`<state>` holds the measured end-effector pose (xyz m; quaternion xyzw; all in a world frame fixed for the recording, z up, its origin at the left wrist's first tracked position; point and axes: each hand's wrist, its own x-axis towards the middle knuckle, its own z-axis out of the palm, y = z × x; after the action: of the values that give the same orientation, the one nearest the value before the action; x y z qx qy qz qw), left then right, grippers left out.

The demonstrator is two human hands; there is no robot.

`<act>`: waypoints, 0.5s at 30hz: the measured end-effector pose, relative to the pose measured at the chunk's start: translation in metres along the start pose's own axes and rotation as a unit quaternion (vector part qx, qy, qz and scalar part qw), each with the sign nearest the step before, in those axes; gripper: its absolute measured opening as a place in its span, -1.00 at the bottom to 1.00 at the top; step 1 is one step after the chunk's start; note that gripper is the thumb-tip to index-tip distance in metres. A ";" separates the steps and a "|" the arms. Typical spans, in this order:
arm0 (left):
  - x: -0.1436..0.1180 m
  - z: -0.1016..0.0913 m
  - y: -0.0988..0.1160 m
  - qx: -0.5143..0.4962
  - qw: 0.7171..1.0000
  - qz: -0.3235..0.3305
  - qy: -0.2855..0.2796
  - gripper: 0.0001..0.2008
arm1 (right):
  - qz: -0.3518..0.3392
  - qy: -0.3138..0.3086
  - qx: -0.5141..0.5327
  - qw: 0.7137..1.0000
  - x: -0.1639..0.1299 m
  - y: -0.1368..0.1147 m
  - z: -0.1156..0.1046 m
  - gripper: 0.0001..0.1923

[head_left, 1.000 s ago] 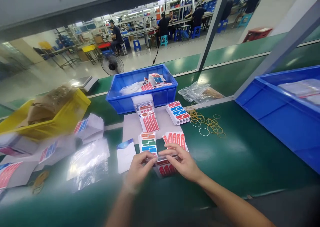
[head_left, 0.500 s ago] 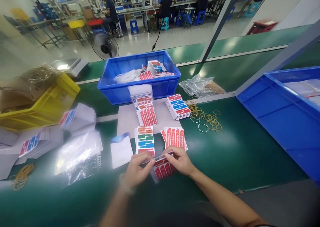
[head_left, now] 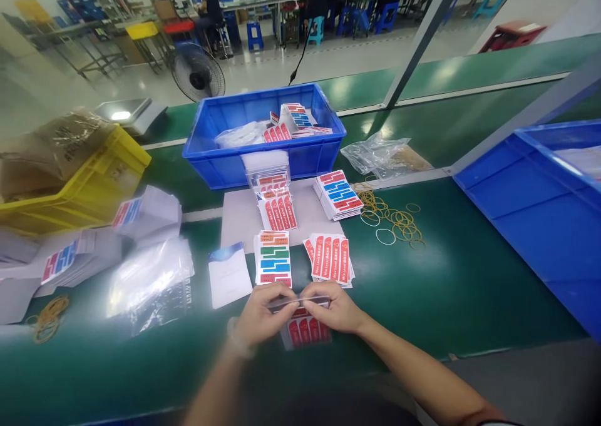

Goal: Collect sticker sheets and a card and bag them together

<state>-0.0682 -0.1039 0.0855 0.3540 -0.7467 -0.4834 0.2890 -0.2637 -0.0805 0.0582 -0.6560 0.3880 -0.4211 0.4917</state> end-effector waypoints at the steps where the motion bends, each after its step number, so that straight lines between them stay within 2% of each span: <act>1: 0.000 0.001 0.001 -0.005 1.000 0.000 0.000 -0.88 | -0.002 -0.004 0.001 1.000 0.000 0.001 0.002 -0.77; 8: 0.002 0.007 0.005 -0.022 1.000 0.008 -0.013 -0.79 | -0.022 -0.022 -0.008 0.999 -0.002 0.003 0.005 -0.67; 11: 0.001 0.005 0.004 -0.030 1.000 0.007 -0.005 -0.79 | -0.010 -0.026 -0.007 1.000 0.000 0.002 0.005 -0.68; 13: -0.001 0.000 0.001 -0.049 0.998 0.006 0.028 -0.80 | 0.011 -0.056 -0.008 0.998 0.000 0.001 0.006 -0.76; 15: -0.003 -0.007 -0.005 -0.088 0.992 0.003 0.091 -0.79 | 0.040 -0.104 -0.025 0.994 -0.001 -0.003 0.008 -0.80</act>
<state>-0.0598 -0.1070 0.0835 0.3677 -0.6727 -0.5122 0.3871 -0.2566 -0.0768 0.0595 -0.6922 0.3709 -0.3214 0.5291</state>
